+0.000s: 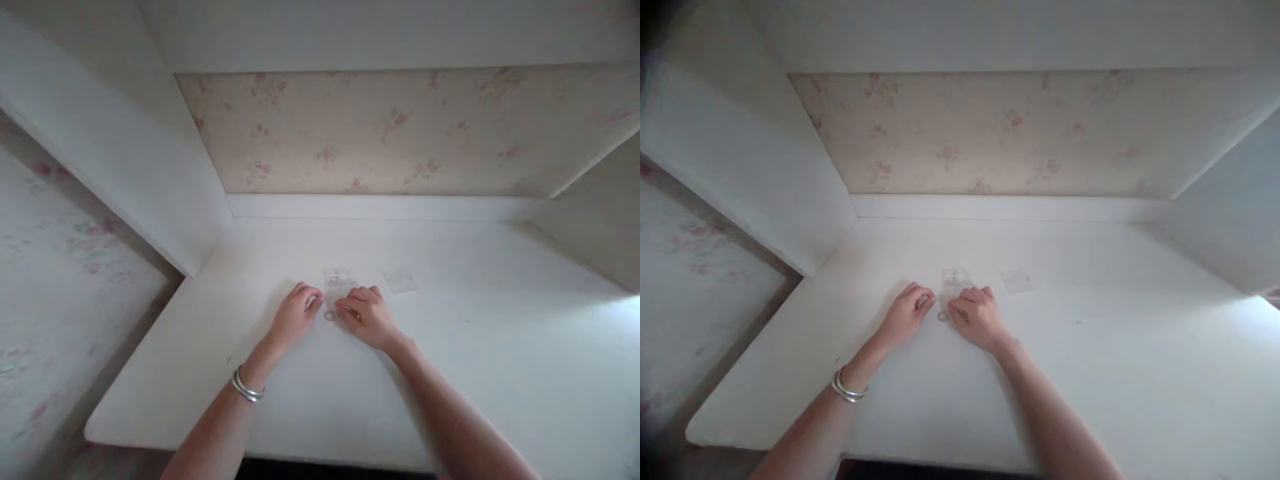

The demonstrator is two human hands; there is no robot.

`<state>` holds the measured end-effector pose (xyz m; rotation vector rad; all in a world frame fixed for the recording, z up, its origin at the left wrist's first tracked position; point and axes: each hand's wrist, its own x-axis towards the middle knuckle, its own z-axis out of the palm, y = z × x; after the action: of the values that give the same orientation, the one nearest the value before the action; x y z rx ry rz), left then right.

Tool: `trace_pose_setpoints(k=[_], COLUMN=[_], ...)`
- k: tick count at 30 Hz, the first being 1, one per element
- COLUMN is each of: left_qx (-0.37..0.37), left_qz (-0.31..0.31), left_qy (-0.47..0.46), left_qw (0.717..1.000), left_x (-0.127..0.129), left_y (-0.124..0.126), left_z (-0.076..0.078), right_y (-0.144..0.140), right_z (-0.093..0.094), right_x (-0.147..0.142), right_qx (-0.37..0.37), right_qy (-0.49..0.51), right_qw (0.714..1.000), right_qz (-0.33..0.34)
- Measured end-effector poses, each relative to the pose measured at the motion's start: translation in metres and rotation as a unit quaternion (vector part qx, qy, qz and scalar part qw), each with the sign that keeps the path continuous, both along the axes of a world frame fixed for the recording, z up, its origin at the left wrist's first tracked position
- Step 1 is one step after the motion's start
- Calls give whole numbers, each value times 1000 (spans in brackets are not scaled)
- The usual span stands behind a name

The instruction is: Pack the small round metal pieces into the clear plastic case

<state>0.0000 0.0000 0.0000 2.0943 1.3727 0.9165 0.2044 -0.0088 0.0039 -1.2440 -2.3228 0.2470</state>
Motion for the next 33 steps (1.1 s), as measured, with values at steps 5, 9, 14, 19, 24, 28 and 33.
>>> trace_pose_setpoints(k=[5,9,14,19,24,28,33], left_qx=[10,-1,7,19,16,28,27], left_qz=[32,48,70,95,104,111,107], left_qy=[-10,-11,-19,-50,-69,-46,-22], left_qw=[999,999,997,994,992,992,994], left_x=[1,2,5,14,26,36,46], left_y=[1,2,3,7,21,39,58], left_z=[3,2,3,3,-2,-6,-11], right_y=[-6,-6,-6,-7,-7,-6,-5], right_z=[1,1,-1,-2,-3,-5,-6], right_x=[-9,-9,-9,-10,-10,-10,-8], right_qx=[11,14,22,28,35,48,62], right_qy=[-30,-47,-58,-61,-41,-18,-2], right_qw=[999,997,996,996,997,998,998], right_qz=[41,51,57,65,53,45,30])
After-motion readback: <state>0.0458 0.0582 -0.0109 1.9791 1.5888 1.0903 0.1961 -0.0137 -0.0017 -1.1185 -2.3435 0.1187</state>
